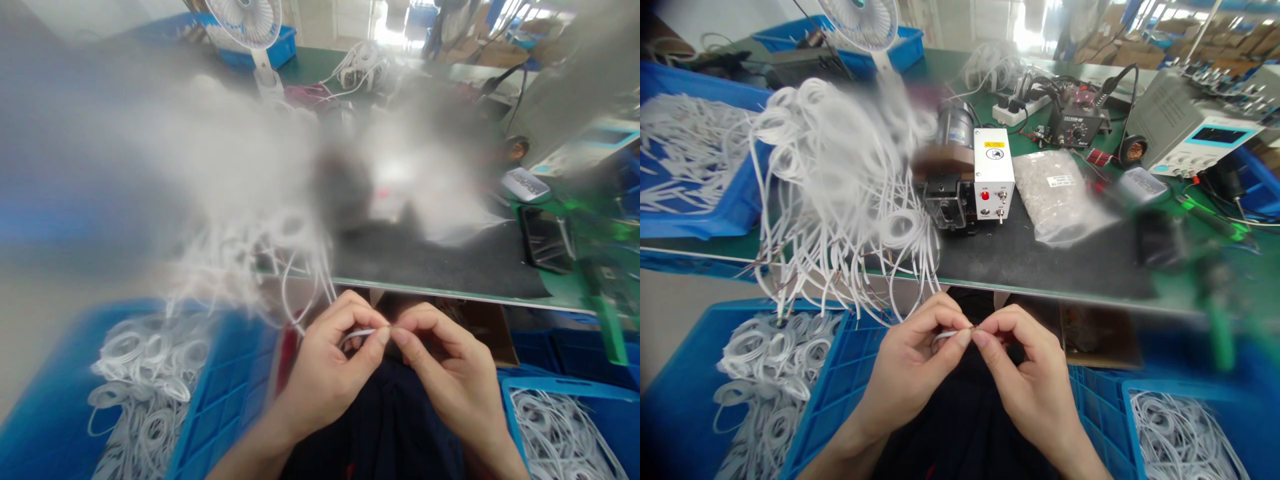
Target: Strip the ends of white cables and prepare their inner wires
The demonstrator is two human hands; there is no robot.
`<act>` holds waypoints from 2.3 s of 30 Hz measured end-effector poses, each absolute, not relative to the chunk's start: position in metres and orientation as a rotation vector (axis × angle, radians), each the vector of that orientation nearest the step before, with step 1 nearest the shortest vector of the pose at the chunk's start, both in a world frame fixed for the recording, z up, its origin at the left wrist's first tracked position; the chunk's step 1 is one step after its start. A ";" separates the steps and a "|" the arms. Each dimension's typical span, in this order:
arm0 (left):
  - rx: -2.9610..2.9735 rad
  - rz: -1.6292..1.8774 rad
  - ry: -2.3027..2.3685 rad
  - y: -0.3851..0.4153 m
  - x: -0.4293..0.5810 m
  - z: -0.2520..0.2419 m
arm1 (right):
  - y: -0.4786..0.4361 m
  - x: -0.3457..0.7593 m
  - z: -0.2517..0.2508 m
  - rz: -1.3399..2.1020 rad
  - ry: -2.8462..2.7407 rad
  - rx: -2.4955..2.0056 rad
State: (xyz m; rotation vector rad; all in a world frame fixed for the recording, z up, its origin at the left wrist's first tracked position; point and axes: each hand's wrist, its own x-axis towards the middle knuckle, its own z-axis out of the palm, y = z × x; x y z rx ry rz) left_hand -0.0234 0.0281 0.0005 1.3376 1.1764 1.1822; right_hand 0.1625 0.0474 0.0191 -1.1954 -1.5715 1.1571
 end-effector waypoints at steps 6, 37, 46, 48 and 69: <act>1.436 1.147 1.197 0.029 -0.025 0.005 | 0.049 0.165 0.005 1.791 -1.173 -1.100; 1.664 1.186 1.315 0.033 -0.024 0.011 | 0.043 0.163 0.014 0.940 -1.736 -1.212; 1.460 1.039 1.067 0.046 -0.036 0.012 | 0.061 0.170 0.017 1.670 -1.374 -1.109; 1.431 1.057 1.088 0.047 -0.034 0.009 | 0.058 0.168 0.017 1.547 -1.429 -1.173; 1.413 0.970 1.073 0.057 -0.015 0.010 | 0.056 0.183 0.018 1.206 -1.588 -1.255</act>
